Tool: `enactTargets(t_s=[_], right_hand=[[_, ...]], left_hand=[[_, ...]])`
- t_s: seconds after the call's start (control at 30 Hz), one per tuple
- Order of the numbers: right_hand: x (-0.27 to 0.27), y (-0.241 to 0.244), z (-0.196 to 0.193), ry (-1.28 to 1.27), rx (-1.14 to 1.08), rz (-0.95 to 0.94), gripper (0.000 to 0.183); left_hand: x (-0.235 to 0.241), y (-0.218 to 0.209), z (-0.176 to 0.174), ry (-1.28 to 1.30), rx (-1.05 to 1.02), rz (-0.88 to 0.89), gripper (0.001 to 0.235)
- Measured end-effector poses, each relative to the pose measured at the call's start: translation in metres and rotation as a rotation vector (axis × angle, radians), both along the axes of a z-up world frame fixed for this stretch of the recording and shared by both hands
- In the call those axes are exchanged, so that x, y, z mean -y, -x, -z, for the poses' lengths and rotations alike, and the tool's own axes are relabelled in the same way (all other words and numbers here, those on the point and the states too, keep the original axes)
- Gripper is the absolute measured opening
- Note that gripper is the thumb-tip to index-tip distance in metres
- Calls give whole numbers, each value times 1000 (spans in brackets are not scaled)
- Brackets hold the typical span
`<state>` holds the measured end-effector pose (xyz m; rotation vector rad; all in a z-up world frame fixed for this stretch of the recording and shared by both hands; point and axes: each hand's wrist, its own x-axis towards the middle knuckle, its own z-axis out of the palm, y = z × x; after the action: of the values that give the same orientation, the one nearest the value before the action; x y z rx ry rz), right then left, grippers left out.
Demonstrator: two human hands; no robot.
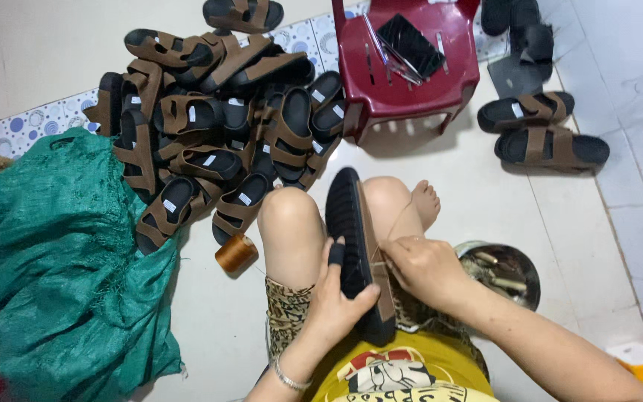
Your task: The person sits on the floor and sews a brown sandal using a needle and thread. They repeatedly push the needle through the sole and pull the thread tight to secure the sandal's parts.
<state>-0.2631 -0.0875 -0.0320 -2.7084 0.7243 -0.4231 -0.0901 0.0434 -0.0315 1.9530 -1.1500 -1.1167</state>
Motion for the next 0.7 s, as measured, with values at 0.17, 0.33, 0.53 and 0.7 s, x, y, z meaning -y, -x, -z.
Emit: enactTargets(t_s=[0.17,0.33,0.53,0.7], right_hand=[[-38,10,18,-103,51,-72,19],[-37,-4,7,-15,75,-16,4],[-32,-9,18,-222,25,96,12],[-21,9,-3,-255,42,92,14]], left_hand=[[-51,10,17,-181,-387,-119,95],[-51,2,2,-313,-529,-121,92],[-55,-12,-31,-96,67,-18,59],[-48,-33,-57,520,264,-121,19]])
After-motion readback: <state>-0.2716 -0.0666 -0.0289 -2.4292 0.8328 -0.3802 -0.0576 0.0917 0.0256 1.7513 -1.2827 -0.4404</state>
